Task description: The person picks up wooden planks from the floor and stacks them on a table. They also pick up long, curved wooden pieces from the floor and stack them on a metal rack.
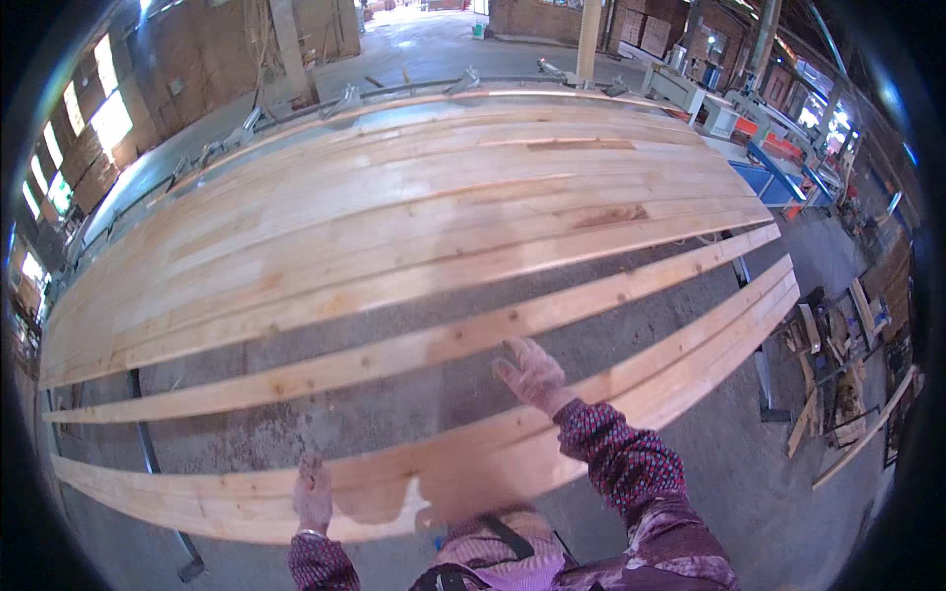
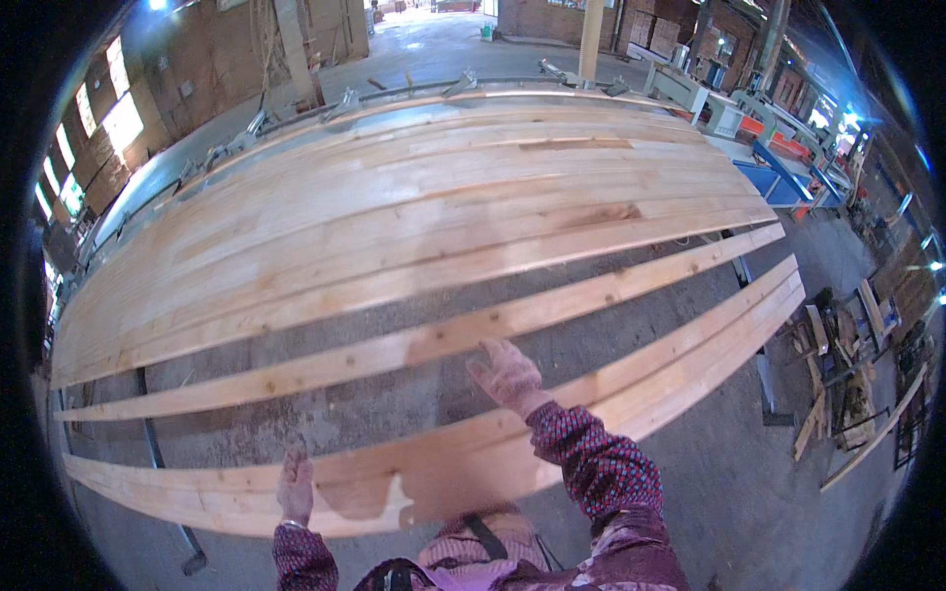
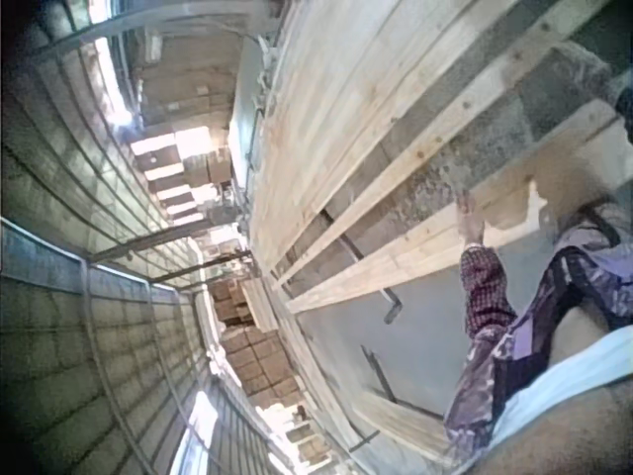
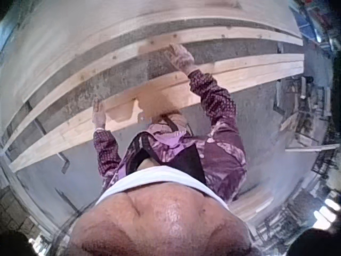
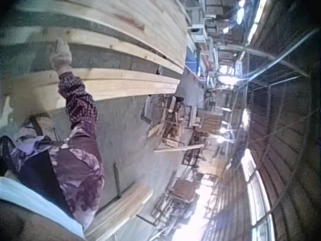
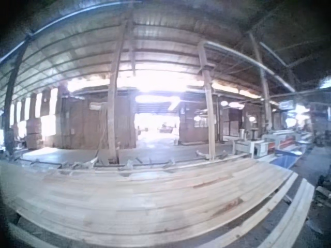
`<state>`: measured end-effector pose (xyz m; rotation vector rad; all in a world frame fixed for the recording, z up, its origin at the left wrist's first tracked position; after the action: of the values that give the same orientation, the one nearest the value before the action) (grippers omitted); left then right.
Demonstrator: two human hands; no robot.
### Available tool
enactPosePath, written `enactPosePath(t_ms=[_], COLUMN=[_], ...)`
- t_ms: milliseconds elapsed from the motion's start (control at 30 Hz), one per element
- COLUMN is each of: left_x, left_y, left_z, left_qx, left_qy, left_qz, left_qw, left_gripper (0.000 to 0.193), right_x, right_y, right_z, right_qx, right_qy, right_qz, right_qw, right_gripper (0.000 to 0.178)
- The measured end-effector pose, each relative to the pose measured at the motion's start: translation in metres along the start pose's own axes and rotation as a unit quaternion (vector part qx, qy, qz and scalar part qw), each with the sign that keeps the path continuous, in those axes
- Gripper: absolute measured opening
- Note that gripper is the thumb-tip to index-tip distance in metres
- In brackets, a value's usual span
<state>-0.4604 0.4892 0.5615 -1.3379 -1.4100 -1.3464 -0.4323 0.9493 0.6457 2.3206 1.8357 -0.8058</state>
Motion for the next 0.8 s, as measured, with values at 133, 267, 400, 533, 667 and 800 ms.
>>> enactPosePath(t_ms=[133,267,400,533,667,800], left_x=[0.055,0.118,0.176,0.204,0.212,0.216], left_y=[-0.030,-0.090,-0.163,-0.223,-0.254,-0.257], left_z=[0.055,0.106,0.169,0.224,0.261,0.267], left_qx=[0.015,-0.019,-0.062,-0.083,-0.084,-0.092], left_qy=[-0.064,-0.307,-0.338,-0.454,-0.513,-0.525], left_qz=[-0.012,0.068,0.239,0.285,0.328,0.329], left_qw=[0.998,0.949,0.908,0.840,0.789,0.780], left_gripper=[0.056,0.060,0.062,0.063,0.067,0.067], right_x=[0.032,0.070,0.101,0.117,0.120,0.117], right_y=[-0.144,-0.274,-0.377,-0.444,-0.478,-0.483], right_z=[-0.009,0.011,0.027,0.033,0.040,0.043], right_qx=[0.017,0.051,0.037,-0.049,-0.063,-0.066], right_qy=[0.048,0.143,0.230,0.271,0.251,0.268], right_qz=[-0.007,-0.003,-0.019,0.017,0.045,0.034], right_qw=[0.999,0.988,0.972,0.961,0.965,0.961], right_gripper=[0.050,0.054,0.057,0.059,0.057,0.058])
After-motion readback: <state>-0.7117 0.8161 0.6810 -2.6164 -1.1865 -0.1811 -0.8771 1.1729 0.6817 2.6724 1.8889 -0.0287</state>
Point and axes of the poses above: each hand's wrist, its own y-axis away from the middle knuckle, its own z-axis out of the palm, x = y × z, the point moved 4 cm from there along -y, towards the middle knuckle, and after that the axes turned 10 degrees about y, right-handed, at the moved point
